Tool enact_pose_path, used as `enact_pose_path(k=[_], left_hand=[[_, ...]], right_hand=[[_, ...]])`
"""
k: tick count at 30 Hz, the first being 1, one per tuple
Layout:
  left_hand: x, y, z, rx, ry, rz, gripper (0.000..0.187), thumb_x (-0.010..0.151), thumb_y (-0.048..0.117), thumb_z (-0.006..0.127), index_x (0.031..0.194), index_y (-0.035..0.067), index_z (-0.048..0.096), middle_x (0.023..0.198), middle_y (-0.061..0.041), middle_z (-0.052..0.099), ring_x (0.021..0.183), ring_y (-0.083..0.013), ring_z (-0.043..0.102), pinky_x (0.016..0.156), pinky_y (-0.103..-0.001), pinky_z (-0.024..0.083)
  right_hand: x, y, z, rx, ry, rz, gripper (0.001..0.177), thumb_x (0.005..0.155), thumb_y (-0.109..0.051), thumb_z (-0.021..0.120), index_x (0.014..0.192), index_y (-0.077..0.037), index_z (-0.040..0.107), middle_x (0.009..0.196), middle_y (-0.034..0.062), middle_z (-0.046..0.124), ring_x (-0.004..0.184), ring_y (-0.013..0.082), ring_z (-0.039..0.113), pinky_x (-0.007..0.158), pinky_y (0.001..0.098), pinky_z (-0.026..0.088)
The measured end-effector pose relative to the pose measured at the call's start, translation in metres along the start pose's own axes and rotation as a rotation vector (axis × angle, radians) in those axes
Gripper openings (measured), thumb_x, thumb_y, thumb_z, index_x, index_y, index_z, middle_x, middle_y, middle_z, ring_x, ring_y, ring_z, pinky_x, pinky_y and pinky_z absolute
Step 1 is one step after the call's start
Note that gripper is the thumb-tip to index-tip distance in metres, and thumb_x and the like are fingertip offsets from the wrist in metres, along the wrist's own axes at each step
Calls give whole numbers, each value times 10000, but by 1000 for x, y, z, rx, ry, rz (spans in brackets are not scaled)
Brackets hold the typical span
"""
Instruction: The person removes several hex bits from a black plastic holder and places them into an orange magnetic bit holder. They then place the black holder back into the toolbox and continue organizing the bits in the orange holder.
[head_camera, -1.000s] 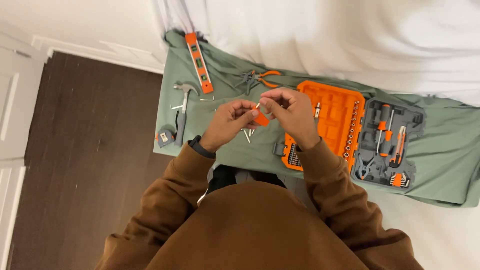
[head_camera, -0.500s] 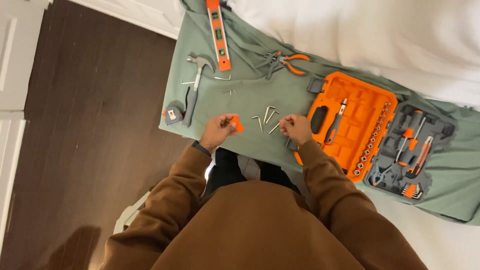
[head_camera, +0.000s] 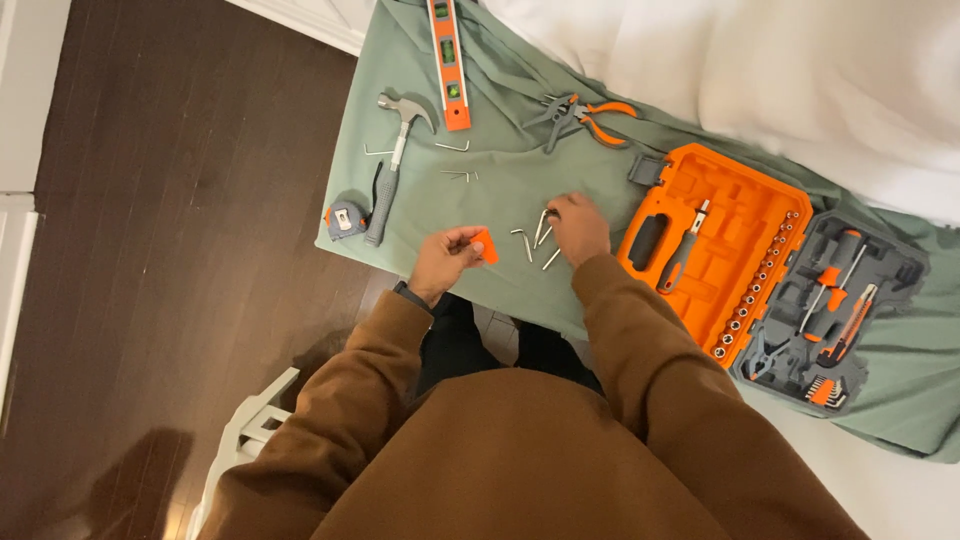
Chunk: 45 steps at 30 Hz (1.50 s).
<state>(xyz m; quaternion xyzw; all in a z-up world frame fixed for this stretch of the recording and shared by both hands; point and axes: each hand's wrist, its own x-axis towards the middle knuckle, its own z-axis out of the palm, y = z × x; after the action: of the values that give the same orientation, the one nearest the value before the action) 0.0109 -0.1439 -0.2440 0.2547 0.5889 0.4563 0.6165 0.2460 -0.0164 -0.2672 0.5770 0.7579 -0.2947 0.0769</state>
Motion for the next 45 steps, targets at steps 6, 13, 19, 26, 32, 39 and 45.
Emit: enact_pose_path(k=[6, 13, 19, 26, 32, 39, 45], left_hand=[[-13, 14, 6, -60, -13, -22, 320, 978, 96, 709, 1266, -40, 678, 1031, -200, 702, 892, -233, 734, 794, -398, 672], [-17, 16, 4, -97, 9, -26, 325, 968, 73, 708, 1268, -46, 676, 1031, -205, 705, 884, -217, 724, 801, -389, 664], [-16, 28, 6, -69, 27, -1, 317, 968, 101, 727, 1245, -46, 688, 1017, -196, 715, 881, -225, 741, 791, -375, 666], [-14, 48, 16, -129, -12, -53, 350, 981, 116, 702, 1272, -74, 656, 1038, -206, 704, 907, -246, 735, 816, -389, 661], [-11, 61, 19, -226, -48, -116, 373, 977, 130, 713, 1276, -83, 646, 1029, -183, 691, 902, -233, 724, 833, -374, 658], [-8, 64, 21, -257, -70, -151, 370, 973, 136, 722, 1262, -84, 653, 1010, -181, 683, 889, -233, 729, 840, -390, 658], [-6, 62, 20, -305, -93, -170, 399, 967, 144, 732, 1270, -99, 638, 1013, -170, 682, 882, -220, 729, 839, -379, 660]], right_hand=[[-2, -23, -15, -276, -67, -104, 171, 1106, -264, 493, 1084, -103, 546, 1116, 91, 563, 1095, 263, 631, 876, 410, 594], [-2, -12, -25, 151, -28, 35, 139, 1063, -254, 617, 1110, -123, 613, 956, 77, 674, 954, 269, 678, 823, 417, 553], [-50, -56, -85, 859, 74, -103, 155, 975, -127, 706, 1101, -44, 743, 868, 123, 741, 779, 155, 694, 765, 316, 588], [-54, -71, -87, 1221, 101, -170, 186, 978, -85, 730, 1128, 23, 728, 886, 110, 724, 830, 117, 709, 811, 275, 619], [-55, -72, -96, 1206, 136, -215, 181, 978, -83, 743, 1115, 34, 731, 868, 123, 716, 822, 125, 699, 800, 292, 622], [-52, -73, -102, 1262, 150, -242, 179, 979, -68, 736, 1119, 43, 723, 871, 128, 719, 829, 128, 710, 804, 290, 630], [-48, -66, -96, 1261, 152, -273, 159, 982, -57, 732, 1104, 45, 731, 856, 131, 715, 815, 126, 705, 792, 301, 632]])
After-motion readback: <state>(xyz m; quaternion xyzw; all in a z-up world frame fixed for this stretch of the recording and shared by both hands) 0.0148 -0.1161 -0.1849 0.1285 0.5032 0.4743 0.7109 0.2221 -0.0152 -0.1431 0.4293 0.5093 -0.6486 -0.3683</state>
